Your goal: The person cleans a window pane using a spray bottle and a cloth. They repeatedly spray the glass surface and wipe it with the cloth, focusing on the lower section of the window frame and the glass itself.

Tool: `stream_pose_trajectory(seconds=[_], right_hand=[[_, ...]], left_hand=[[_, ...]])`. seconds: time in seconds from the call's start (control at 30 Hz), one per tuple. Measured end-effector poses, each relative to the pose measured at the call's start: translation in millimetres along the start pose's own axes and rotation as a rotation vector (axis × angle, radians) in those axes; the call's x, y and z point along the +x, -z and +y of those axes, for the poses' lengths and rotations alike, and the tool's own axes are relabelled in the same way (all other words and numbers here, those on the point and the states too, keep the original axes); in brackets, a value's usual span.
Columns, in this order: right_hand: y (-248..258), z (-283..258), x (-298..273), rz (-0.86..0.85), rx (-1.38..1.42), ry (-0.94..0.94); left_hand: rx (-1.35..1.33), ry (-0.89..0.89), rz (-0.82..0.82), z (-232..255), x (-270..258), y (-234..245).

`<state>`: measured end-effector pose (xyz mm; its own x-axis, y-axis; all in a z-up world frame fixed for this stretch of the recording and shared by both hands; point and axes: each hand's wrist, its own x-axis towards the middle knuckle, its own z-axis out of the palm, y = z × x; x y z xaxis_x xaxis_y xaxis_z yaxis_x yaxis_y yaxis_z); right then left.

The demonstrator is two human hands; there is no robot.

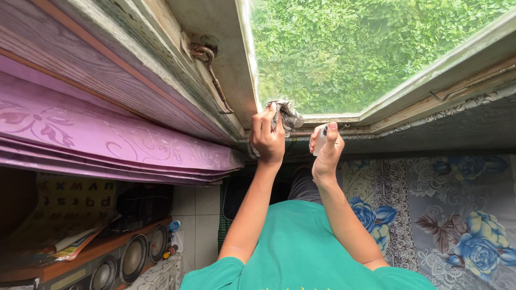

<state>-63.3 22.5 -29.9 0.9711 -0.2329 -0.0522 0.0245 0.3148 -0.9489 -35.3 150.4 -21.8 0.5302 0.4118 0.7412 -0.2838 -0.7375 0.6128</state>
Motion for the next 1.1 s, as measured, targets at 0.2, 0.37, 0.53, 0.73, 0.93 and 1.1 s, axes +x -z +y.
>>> stream_pose_trajectory(seconds=[0.2,0.37,0.53,0.73,0.93,1.1], right_hand=[[13.6,-2.4,-1.8,0.039,0.021,0.021],[22.5,-0.8,-6.5,0.059,0.022,0.021],[21.1,0.3,-8.2,0.057,0.043,0.000],[15.5,0.6,-12.3,0.033,0.027,-0.021],[15.3,1.1,-19.4,0.019,0.017,-0.019],[15.3,0.0,-17.8,0.021,0.006,0.003]], left_hand=[[-0.045,-0.034,0.025,13.6,18.1,-1.8],[-0.109,-0.076,0.049,35.4,38.8,-5.1],[-0.063,-0.101,0.000,22.4,21.8,-5.0],[0.043,-0.083,-0.065,6.6,10.9,8.0],[-0.089,-0.044,0.058,30.1,47.3,8.7],[-0.109,-0.114,0.087,33.0,52.5,0.3]])
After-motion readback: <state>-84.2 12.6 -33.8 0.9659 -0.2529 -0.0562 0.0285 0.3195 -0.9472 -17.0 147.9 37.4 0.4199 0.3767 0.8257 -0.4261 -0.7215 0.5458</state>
